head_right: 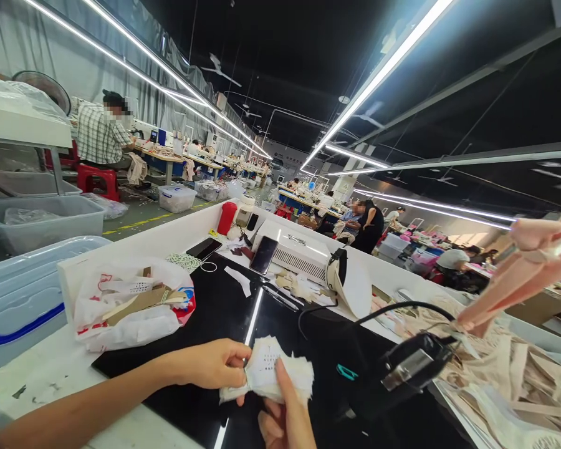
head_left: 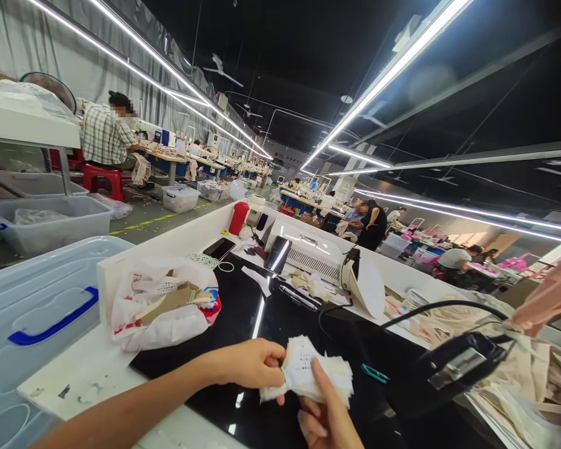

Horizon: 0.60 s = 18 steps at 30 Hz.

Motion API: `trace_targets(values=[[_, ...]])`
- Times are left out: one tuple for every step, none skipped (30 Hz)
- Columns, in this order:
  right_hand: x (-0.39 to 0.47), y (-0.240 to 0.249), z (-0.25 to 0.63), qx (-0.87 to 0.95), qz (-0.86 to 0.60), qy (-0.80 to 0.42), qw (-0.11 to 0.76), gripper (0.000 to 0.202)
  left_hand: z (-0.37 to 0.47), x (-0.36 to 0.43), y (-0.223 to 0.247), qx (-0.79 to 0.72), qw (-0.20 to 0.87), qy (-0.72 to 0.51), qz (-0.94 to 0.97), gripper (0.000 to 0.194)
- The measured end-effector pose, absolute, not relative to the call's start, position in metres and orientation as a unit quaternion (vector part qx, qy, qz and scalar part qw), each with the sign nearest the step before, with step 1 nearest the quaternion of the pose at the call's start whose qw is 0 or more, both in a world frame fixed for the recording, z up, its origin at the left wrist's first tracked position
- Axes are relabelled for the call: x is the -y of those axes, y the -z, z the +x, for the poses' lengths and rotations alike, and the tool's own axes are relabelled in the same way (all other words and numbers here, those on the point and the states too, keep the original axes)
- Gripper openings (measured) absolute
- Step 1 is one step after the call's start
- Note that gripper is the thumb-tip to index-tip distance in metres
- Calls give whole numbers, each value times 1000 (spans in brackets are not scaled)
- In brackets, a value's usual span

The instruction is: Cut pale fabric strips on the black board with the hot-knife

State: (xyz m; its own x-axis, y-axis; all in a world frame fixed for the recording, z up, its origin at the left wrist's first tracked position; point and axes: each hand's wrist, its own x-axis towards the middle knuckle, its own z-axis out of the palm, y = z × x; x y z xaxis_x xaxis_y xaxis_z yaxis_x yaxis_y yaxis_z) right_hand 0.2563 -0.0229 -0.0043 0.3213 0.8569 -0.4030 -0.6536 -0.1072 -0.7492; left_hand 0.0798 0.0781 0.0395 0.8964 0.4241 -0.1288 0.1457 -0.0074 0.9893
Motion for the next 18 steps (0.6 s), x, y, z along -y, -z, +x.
trace_targets(values=[[19, 1, 259, 105, -490, -557, 662, 51, 78, -81, -41, -196, 682, -95, 699, 31], [16, -3, 261, 113, -509, -540, 661, 50, 76, -83, -41, -185, 694, -92, 690, 31], [13, -6, 262, 130, -528, -522, 656, 49, 74, -86, -41, -173, 708, -92, 679, 30], [10, -8, 262, 152, -545, -507, 650, 48, 73, -88, -41, -162, 723, -93, 665, 29], [7, -11, 261, 173, -560, -494, 643, 47, 73, -90, -40, -155, 737, -93, 652, 28], [3, -13, 260, 194, -570, -484, 635, 47, 73, -92, -38, -154, 746, -97, 640, 29], [-1, -16, 259, 215, -578, -476, 627, 49, 73, -94, -36, -164, 753, -105, 629, 31], [-6, -18, 258, 238, -586, -471, 615, 50, 74, -96, -34, -183, 757, -116, 616, 34], [-11, -21, 258, 263, -594, -467, 601, 51, 75, -98, -33, -208, 760, -134, 601, 35], [-16, -25, 259, 285, -602, -462, 585, 51, 76, -101, -31, -233, 760, -154, 587, 36], [-22, -29, 260, 306, -610, -459, 569, 50, 77, -104, -29, -255, 759, -172, 574, 37], [-27, -32, 262, 321, -617, -458, 554, 49, 78, -107, -27, -273, 757, -185, 564, 37], [-33, -36, 265, 330, -622, -459, 542, 48, 79, -109, -26, -284, 756, -193, 557, 39], [-39, -40, 268, 336, -624, -460, 536, 47, 80, -112, -24, -291, 756, -199, 551, 41], [-46, -43, 272, 338, -624, -460, 534, 46, 81, -114, -23, -299, 756, -207, 545, 44], [-53, -46, 276, 338, -623, -457, 537, 44, 82, -116, -21, -308, 756, -219, 535, 47], [-61, -49, 280, 336, -621, -453, 545, 42, 83, -117, -20, -320, 755, -235, 522, 49], [-69, -51, 284, 331, -617, -445, 558, 40, 84, -118, -19, -332, 754, -252, 509, 51]])
